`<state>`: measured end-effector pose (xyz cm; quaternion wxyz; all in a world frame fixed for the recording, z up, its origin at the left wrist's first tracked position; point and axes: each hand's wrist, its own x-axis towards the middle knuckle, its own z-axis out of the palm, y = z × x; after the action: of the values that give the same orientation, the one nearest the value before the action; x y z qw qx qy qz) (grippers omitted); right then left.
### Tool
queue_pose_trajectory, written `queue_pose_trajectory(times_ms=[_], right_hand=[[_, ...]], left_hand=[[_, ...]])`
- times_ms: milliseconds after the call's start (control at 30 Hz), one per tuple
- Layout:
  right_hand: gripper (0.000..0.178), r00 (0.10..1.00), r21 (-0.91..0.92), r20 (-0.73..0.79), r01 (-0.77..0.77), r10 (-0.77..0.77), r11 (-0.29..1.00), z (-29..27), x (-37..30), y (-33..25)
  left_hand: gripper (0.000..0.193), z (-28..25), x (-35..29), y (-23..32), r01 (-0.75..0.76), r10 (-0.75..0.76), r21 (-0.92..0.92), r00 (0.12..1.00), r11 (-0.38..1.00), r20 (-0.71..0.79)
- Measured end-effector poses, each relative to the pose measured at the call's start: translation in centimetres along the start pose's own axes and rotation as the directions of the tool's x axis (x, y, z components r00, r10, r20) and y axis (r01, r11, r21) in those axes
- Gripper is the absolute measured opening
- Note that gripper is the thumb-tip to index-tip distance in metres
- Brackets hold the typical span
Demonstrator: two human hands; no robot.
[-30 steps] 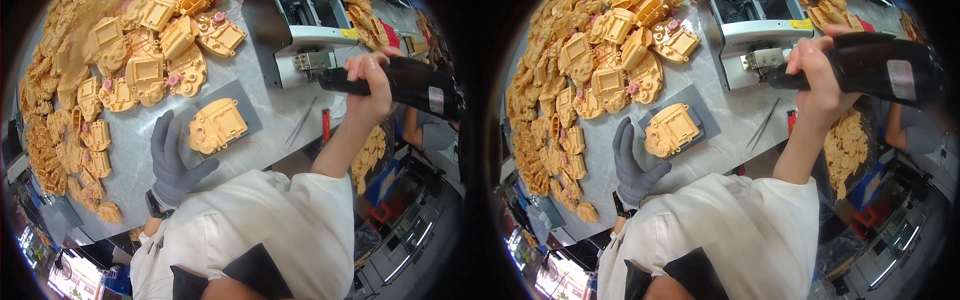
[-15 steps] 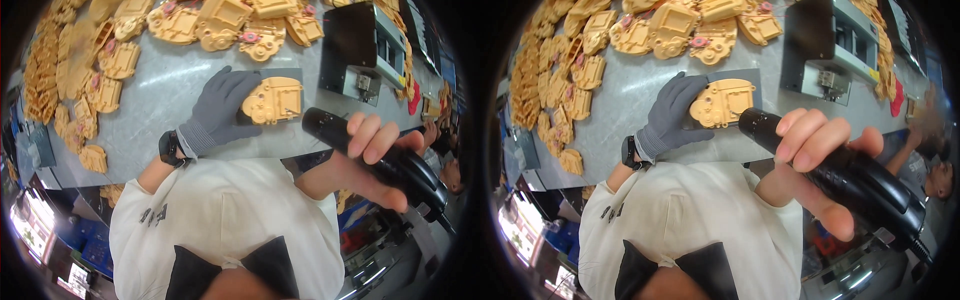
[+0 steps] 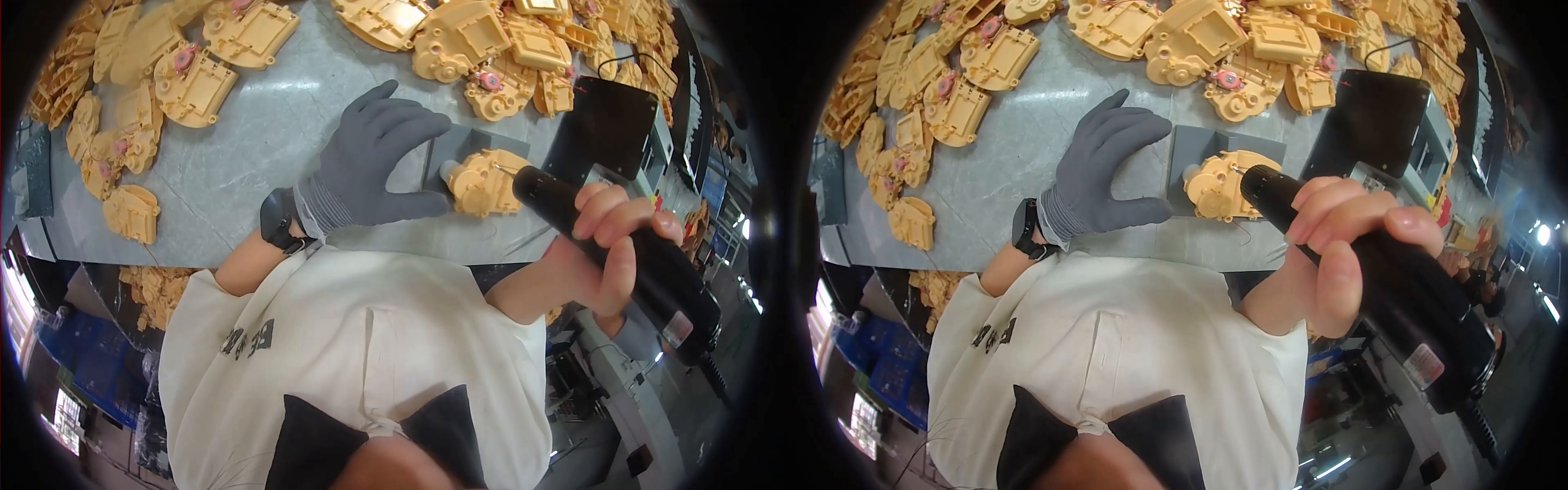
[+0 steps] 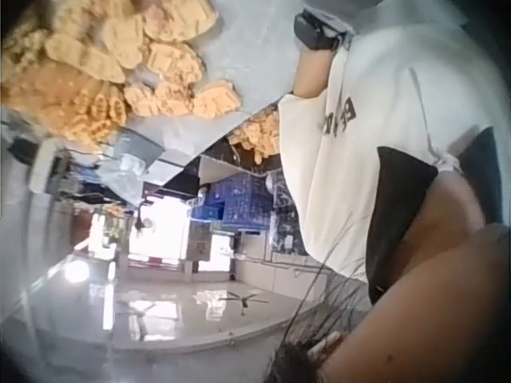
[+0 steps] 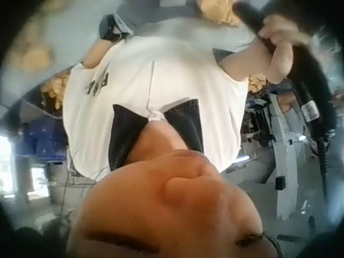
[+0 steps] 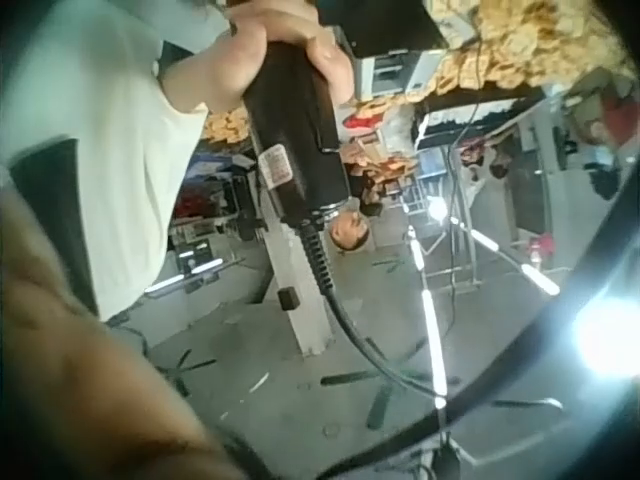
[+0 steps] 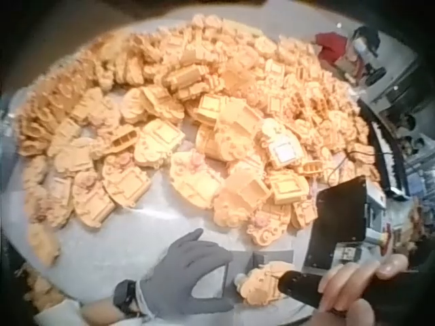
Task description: The person assembles plastic toy housings by placing each housing onto a jig and fastening screws into it using an electric screwdriver.
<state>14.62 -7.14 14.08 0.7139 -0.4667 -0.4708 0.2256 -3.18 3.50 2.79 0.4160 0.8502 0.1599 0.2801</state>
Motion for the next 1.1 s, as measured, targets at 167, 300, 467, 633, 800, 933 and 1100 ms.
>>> queue_pose_trajectory(times_ms=[167, 300, 467, 633, 800, 933, 1100], right_hand=[[0.042, 0.997, -0.034, 0.063, -0.038, 0.04, 0.999, 0.0, 0.5, 0.2], [0.041, 0.997, -0.03, 0.055, -0.059, 0.061, 0.998, 0.0, 0.7, 0.3], [0.035, 0.994, -0.04, 0.057, -0.087, 0.089, 0.995, -0.1, 0.8, 0.6], [0.032, 0.988, -0.052, 0.133, -0.077, 0.084, 0.996, 0.4, 0.4, 1.1], [0.031, 0.994, 0.028, 0.064, -0.092, 0.09, 0.995, -0.3, 0.3, 2.7], [0.026, 0.994, -0.068, 0.073, -0.081, 0.086, 0.994, 1.7, 0.8, 1.4], [0.022, 0.991, -0.057, 0.032, -0.127, 0.129, 0.99, -0.2, 0.1, 2.2]], left_hand=[[0.069, 0.0, -0.1, -0.4, 0.029, -0.029, -0.009, 0.999, 1.0, -0.044], [0.067, 0.1, -0.1, -0.8, 0.048, -0.049, -0.033, 0.998, 0.998, -0.043], [0.065, 0.3, -0.2, -1.1, 0.073, -0.074, -0.035, 0.996, 0.997, -0.053], [0.055, 0.1, -0.1, -1.0, 0.075, -0.081, -0.057, 0.992, 0.996, -0.101], [0.027, -2.2, 2.9, 4.9, -0.119, 0.147, -0.125, 0.958, 0.985, 0.245], [0.024, -5.8, 2.1, 9.0, -0.039, 0.106, -0.168, 0.905, 0.985, 0.413], [0.021, -8.6, -0.1, 10.8, 0.029, -0.062, 0.073, 0.864, 0.997, 0.5]])
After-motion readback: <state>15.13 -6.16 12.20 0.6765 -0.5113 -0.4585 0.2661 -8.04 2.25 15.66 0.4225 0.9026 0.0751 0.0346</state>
